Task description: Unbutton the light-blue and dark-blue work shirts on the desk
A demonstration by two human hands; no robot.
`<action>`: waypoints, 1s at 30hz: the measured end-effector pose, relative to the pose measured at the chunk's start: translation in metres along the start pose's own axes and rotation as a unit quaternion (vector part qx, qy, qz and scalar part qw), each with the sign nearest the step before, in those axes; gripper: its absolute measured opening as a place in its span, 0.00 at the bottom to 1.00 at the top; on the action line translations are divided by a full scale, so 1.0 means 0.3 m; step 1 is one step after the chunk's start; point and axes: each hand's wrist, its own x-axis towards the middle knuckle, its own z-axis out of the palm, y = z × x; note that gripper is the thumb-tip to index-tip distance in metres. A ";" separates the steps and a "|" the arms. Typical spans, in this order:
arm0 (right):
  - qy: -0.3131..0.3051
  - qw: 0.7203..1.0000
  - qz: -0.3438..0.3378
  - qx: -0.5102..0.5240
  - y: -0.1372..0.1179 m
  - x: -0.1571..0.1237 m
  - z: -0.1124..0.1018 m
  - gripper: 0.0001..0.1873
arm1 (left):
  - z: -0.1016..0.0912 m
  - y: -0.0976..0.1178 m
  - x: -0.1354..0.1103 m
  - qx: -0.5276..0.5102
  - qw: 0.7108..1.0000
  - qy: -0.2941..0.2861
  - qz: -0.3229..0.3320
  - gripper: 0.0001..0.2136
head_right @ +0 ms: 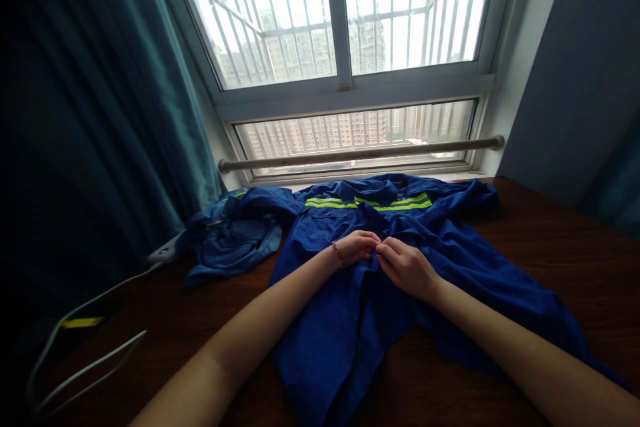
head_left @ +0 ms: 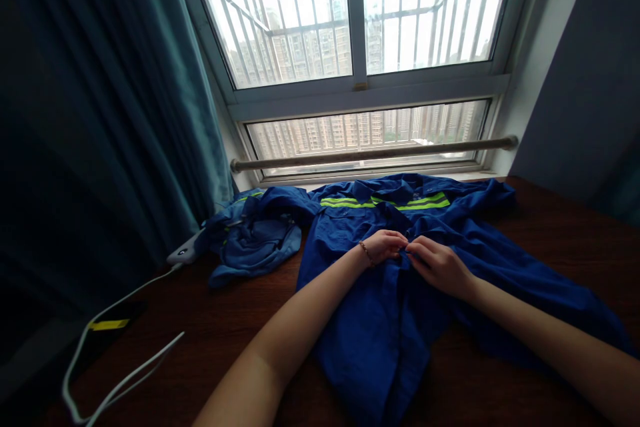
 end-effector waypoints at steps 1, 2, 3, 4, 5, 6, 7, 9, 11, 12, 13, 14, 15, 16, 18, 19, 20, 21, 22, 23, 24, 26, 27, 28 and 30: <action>-0.013 1.000 0.002 0.011 -0.007 -0.001 0.008 0.11 | -0.002 -0.001 0.001 0.002 1.000 -0.008 0.001 0.06; -0.014 1.000 0.008 0.016 -0.009 -0.002 0.015 0.11 | -0.004 -0.003 0.001 0.004 1.000 -0.012 0.001 0.06; -0.009 1.000 0.014 0.019 -0.007 -0.004 0.021 0.11 | -0.006 -0.004 0.003 0.005 1.000 -0.013 0.001 0.06; -0.004 1.000 0.016 0.019 -0.002 -0.005 0.025 0.11 | -0.008 -0.005 0.004 0.006 1.000 -0.013 0.000 0.06; -0.001 1.000 0.016 0.016 0.004 -0.006 0.027 0.11 | -0.010 -0.006 0.005 0.007 1.000 -0.013 0.000 0.07; 0.000 1.000 0.013 0.011 0.009 -0.006 0.027 0.11 | -0.011 -0.007 0.006 0.009 1.000 -0.014 0.000 0.07; 0.000 1.000 0.008 0.003 0.013 -0.007 0.027 0.11 | -0.012 -0.007 0.007 0.010 1.000 -0.016 0.000 0.07; 0.003 1.000 0.000 -0.014 0.018 -0.008 0.025 0.10 | -0.013 -0.007 0.007 0.011 1.000 -0.017 0.001 0.08; 0.014 1.000 -0.002 -0.028 0.017 -0.008 0.023 0.10 | -0.011 -0.005 0.006 0.012 1.000 -0.015 0.000 0.09; 0.018 0.999 -0.003 -0.036 0.016 -0.007 0.023 0.10 | -0.009 -0.005 0.005 0.013 1.000 -0.012 -0.001 0.09; 0.020 0.999 -0.003 -0.044 0.015 -0.007 0.022 0.10 | -0.007 -0.005 0.004 0.015 1.000 -0.008 -0.001 0.10; 0.019 0.998 -0.004 -0.053 0.013 -0.006 0.022 0.11 | -0.004 -0.005 0.003 0.019 1.000 -0.002 0.000 0.10; 0.017 0.998 -0.006 -0.062 0.011 -0.006 0.022 0.11 | -0.002 -0.006 0.002 0.024 1.000 0.005 0.002 0.10; 0.015 0.997 -0.007 -0.071 0.008 -0.005 0.022 0.11 | 0.001 -0.007 0.003 0.029 0.999 0.013 0.005 0.11; 0.012 0.996 -0.006 -0.086 0.005 -0.003 0.022 0.11 | 0.004 -0.011 0.004 0.037 0.999 0.029 0.015 0.12; 0.010 0.996 -0.003 -0.087 0.003 -0.002 0.023 0.11 | 0.006 -0.013 0.006 0.040 0.998 0.035 0.020 0.12; 0.008 0.996 0.005 -0.083 0.003 -0.001 0.024 0.11 | 0.006 -0.014 0.007 0.043 0.998 0.038 0.025 0.13; 0.006 0.997 0.019 -0.073 0.004 0.000 0.025 0.10 | 0.006 -0.016 0.009 0.046 0.998 0.040 0.029 0.13; 0.006 0.998 0.040 -0.055 0.006 0.002 0.027 0.10 | 0.006 -0.017 0.010 0.049 0.998 0.039 0.031 0.14; 0.005 0.997 0.067 -0.033 0.011 0.003 0.028 0.09 | 0.006 -0.019 0.012 0.052 0.997 0.039 0.033 0.14; 0.004 0.995 0.095 -0.008 0.016 0.005 0.030 0.09 | 0.005 -0.020 0.013 0.054 0.997 0.038 0.035 0.14; -0.006 0.988 0.147 0.040 0.032 0.010 0.032 0.10 | 0.005 -0.023 0.015 0.061 0.997 0.038 0.036 0.14; -0.014 0.984 0.167 0.061 0.040 0.012 0.033 0.10 | 0.005 -0.024 0.015 0.064 0.996 0.040 0.036 0.14; -0.022 0.980 0.183 0.078 0.048 0.014 0.035 0.10 | 0.005 -0.025 0.016 0.068 0.996 0.041 0.036 0.15; -0.033 0.972 0.206 0.104 0.060 0.015 0.038 0.11 | 0.005 -0.026 0.016 0.075 0.996 0.041 0.036 0.15</action>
